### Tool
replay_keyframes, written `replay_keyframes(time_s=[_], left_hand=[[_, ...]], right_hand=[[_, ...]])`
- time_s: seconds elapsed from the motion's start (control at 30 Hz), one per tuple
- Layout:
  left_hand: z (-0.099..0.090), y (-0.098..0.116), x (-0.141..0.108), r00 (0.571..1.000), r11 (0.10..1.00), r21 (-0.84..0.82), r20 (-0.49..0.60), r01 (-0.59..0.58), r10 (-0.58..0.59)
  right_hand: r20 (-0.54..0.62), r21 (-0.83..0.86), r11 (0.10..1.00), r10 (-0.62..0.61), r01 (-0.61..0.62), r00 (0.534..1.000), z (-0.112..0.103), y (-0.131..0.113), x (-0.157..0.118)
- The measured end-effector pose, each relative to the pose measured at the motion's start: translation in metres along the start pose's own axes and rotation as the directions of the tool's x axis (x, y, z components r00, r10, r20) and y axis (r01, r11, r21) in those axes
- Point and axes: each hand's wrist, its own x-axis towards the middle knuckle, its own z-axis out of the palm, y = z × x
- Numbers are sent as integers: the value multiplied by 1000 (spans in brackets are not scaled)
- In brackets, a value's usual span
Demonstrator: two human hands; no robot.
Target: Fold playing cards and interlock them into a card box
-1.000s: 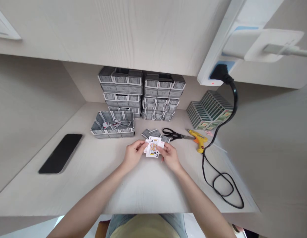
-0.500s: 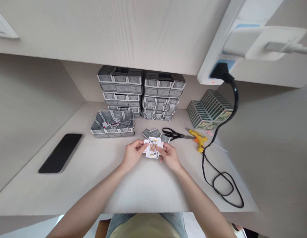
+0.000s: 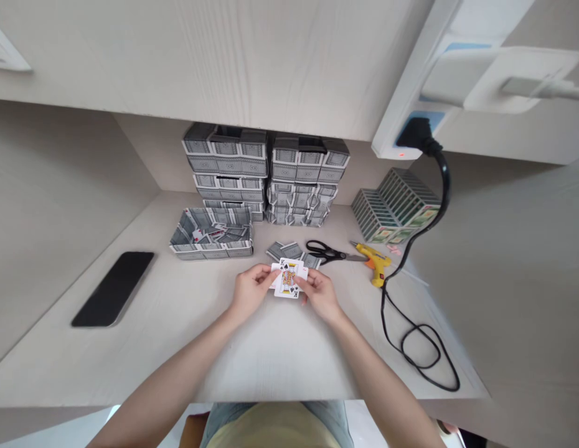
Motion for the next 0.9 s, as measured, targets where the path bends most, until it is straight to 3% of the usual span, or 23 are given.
replay_keyframes(time_s=[0.67,0.77,0.9], left_hand=[[-2,8,-1,998,997,-44,31,60,-59],[-8,15,2,980,981,-127,151,148,-128],[-15,22,5,898,900,-274,380,340,-223]], right_hand=[[-21,-31,1000,-5,5,1000,-1,0,1],[-18,-26,1000,-3,2,1000,-3,-2,0],[-36,3,1000,0,0,999,-3,-12,-3]])
